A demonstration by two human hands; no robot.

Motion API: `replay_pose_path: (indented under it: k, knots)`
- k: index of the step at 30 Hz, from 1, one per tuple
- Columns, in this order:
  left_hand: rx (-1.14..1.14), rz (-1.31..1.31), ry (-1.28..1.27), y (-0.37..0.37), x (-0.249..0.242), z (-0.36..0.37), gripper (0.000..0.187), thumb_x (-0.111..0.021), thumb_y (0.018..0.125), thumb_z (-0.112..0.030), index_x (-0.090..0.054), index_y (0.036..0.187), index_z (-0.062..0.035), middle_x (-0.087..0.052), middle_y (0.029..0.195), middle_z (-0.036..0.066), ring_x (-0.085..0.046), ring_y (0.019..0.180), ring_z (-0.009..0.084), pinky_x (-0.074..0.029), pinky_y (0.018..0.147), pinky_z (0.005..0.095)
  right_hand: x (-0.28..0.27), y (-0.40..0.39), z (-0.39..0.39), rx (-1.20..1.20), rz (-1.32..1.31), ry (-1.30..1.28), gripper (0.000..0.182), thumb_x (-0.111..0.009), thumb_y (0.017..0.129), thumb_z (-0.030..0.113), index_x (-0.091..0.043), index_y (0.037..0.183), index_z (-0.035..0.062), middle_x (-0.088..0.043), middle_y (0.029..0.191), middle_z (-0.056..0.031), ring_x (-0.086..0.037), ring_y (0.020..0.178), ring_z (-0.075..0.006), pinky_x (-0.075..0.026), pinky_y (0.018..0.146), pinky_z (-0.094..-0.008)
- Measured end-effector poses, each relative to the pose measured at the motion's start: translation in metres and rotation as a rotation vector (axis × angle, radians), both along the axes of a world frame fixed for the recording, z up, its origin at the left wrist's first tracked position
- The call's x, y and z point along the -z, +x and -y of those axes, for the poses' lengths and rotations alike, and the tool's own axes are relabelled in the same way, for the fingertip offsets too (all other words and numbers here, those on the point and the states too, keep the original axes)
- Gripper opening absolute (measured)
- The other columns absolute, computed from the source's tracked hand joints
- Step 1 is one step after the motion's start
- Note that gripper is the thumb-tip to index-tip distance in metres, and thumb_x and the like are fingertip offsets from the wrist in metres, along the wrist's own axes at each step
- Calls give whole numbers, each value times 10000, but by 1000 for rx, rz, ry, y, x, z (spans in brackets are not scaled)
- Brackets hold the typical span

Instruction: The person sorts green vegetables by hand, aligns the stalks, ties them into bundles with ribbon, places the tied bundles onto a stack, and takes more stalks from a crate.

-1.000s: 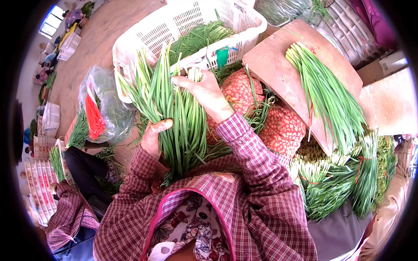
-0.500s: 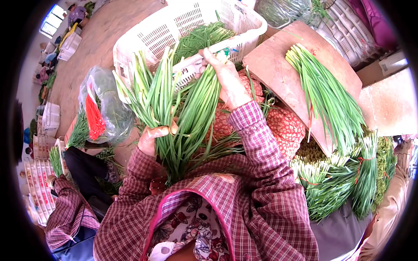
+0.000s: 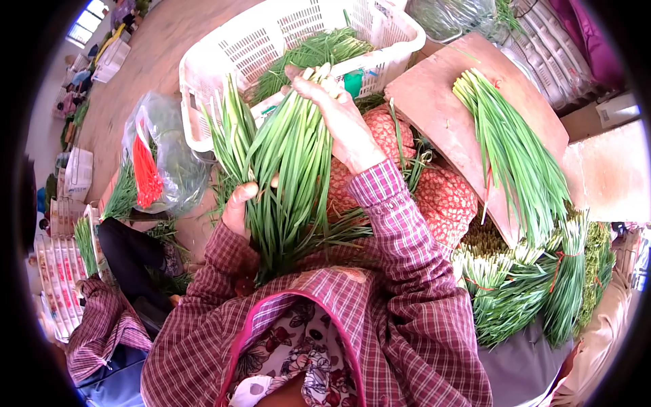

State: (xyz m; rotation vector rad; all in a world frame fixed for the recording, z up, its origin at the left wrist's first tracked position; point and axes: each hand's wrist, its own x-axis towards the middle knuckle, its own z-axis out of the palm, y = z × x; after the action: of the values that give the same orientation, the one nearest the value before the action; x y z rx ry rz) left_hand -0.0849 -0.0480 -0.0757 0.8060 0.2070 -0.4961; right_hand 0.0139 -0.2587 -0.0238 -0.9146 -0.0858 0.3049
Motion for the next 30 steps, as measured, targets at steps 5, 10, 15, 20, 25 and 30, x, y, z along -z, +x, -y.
replay_pose_path:
  k: [5, 10, 15, 20, 25, 30]
  knots:
    - [-131, 53, 22, 3, -20, 10, 696, -747, 733, -299, -492, 1336, -63, -616, 1148, 115, -620, 996, 245, -533, 881, 399, 19, 7, 14, 32, 18, 159, 371, -639, 898, 306, -528, 1141, 50, -639, 1081, -136, -660, 957, -250, -565, 831, -414]
    - [-112, 153, 73, 22, 8, -21, 733, -758, 764, -289, -418, 1353, -16, -656, 952, 125, -651, 865, 270, -531, 869, 418, -19, 2, 75, 241, 37, 108, 280, -676, 870, 282, -572, 1031, 78, -637, 800, -70, -672, 729, -201, -591, 636, -367]
    - [-125, 177, 96, 28, 3, -34, 537, -755, 775, -224, -544, 1233, -39, -608, 815, 83, -615, 716, 209, -541, 674, 341, -60, 13, 147, 361, 220, -257, 273, -705, 854, 336, -621, 983, 110, -594, 675, 10, -593, 589, -96, -538, 592, -247]
    - [8, 302, 58, 35, -22, -15, 602, -735, 786, -159, -497, 1310, 17, -648, 825, 82, -641, 738, 185, -521, 567, 273, -84, -4, 43, 115, 359, -627, 257, -722, 853, 225, -677, 1031, 46, -660, 766, -12, -597, 601, -71, -502, 567, -204]
    - [129, 305, 137, 30, -33, -8, 657, -769, 754, -250, -510, 1300, 9, -638, 762, 75, -624, 643, 171, -502, 533, 259, -67, 25, 2, 40, 320, -438, 256, -728, 851, 226, -675, 1020, 42, -626, 767, 29, -573, 629, -46, -478, 560, -204]
    - [272, 421, 151, 30, -28, 8, 607, -742, 780, -322, -549, 1248, 12, -635, 719, 68, -598, 565, 150, -467, 483, 255, -58, 35, -4, -234, 351, -251, 232, -724, 855, 214, -678, 1021, 57, -665, 881, 24, -585, 737, -32, -487, 652, -198]
